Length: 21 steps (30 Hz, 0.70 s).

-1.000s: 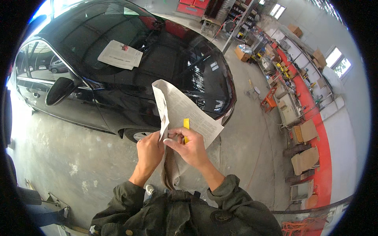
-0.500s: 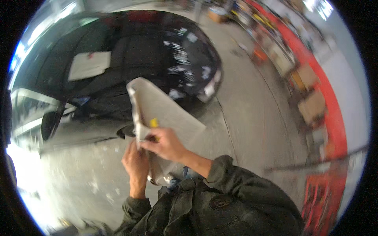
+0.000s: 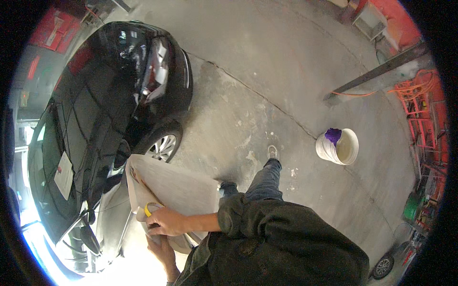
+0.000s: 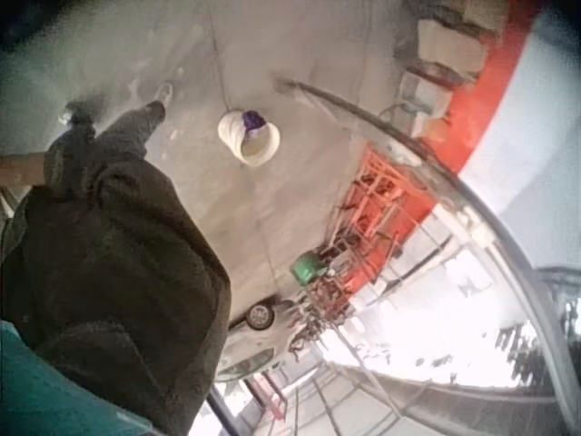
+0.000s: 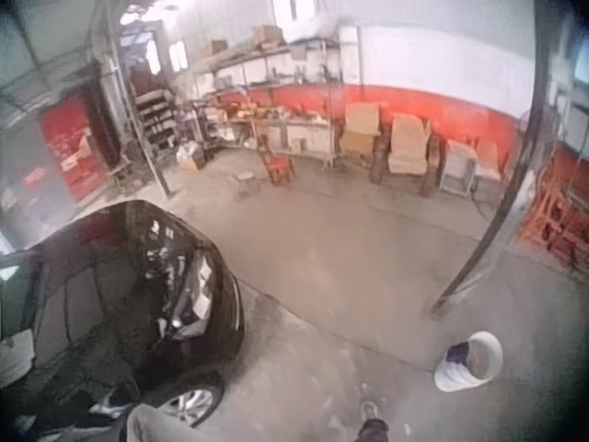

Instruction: The person places sheets of newspaper on the hood, front bumper, and wheel arches of a black car and secures them with yellow masking tape. The person smooths the paper and applies tape along the edges to hold the newspaper in place.

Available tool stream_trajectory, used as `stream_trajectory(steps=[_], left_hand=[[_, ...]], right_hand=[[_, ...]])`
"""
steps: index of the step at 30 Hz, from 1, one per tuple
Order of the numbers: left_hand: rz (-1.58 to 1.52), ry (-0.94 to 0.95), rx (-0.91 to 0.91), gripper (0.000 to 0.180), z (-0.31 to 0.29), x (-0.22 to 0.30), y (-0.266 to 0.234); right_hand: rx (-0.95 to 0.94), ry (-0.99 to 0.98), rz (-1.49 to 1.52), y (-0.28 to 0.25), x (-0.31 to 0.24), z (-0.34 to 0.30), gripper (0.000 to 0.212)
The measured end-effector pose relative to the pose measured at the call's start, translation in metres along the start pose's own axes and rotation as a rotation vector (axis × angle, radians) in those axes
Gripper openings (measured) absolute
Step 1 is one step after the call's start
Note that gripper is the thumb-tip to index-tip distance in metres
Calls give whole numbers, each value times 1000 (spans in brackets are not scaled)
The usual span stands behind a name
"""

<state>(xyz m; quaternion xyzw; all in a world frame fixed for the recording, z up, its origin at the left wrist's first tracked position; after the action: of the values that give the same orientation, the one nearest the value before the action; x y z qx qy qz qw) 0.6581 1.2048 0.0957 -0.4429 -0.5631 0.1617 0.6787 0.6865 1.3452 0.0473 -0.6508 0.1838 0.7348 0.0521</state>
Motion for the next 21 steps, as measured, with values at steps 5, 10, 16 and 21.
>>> stream_trajectory(steps=[5,10,16,21], left_hand=[[-212,-206,-93,42,-58,65,82],[28,-147,-197,41,-88,109,120],[353,-106,-259,36,-98,148,157],[148,-156,-228,36,-103,157,175]], right_hand=[[-9,50,122,-91,23,-71,23],[-33,196,203,-151,17,-119,29],[52,273,176,-191,12,-140,32],[82,237,219,-205,20,-150,27]])
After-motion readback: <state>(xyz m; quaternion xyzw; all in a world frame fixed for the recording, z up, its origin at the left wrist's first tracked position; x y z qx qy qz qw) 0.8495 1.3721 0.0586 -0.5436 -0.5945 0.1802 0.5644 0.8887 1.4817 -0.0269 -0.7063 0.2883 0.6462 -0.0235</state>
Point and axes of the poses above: each hand's wrist, its own z-axis towards the middle knuckle, its own y-axis out of the palm, x = y × z, the point moved 3 cm from there along z, towards the middle knuckle, and after that the axes turned 8 degrees about x, right-handed, at the moved point
